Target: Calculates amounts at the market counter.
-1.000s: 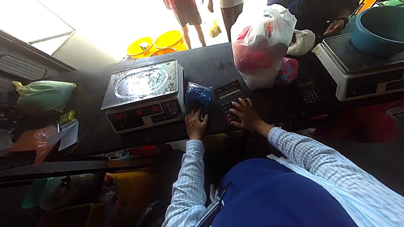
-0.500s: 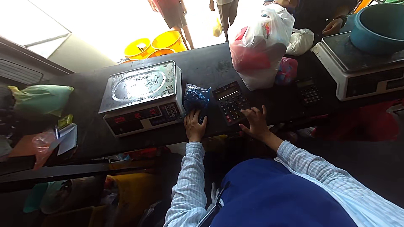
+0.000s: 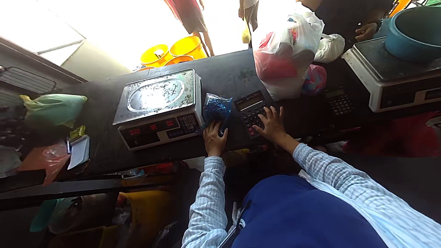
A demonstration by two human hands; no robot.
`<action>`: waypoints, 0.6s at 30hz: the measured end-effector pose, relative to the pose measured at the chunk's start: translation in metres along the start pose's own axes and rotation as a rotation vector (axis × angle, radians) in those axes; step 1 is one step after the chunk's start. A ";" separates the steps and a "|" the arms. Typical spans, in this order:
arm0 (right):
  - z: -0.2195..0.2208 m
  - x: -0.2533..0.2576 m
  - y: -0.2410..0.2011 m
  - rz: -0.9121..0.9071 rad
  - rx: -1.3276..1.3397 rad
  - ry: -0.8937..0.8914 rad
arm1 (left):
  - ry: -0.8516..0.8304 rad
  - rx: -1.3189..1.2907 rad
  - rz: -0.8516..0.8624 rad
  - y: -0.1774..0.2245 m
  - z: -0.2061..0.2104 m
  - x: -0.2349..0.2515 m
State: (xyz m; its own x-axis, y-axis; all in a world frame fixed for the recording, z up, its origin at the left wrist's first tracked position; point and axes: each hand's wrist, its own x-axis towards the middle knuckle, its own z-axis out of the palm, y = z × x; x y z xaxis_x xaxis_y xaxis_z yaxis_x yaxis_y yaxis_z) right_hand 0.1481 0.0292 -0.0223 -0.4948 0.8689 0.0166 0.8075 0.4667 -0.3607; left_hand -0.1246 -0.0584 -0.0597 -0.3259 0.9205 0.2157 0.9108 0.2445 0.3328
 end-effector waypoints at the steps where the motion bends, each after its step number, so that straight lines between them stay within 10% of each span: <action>1: -0.003 -0.002 -0.001 0.009 0.017 0.012 | 0.003 0.003 0.002 0.000 0.000 0.000; 5: -0.012 -0.037 -0.003 -0.012 0.072 0.240 | 0.022 0.000 0.011 0.001 -0.002 0.001; 9: -0.018 -0.054 -0.002 0.059 0.084 -0.003 | 0.020 0.000 0.012 0.001 -0.002 0.001; 18: -0.021 -0.050 0.000 -0.063 0.137 0.104 | 0.003 0.005 -0.003 0.000 -0.002 0.001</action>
State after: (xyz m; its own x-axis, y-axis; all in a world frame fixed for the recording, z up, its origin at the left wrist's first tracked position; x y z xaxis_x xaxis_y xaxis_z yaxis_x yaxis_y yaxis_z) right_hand 0.1796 -0.0108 -0.0035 -0.5013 0.8544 0.1370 0.7210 0.5000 -0.4797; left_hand -0.1251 -0.0581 -0.0575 -0.3296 0.9187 0.2176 0.9108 0.2488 0.3293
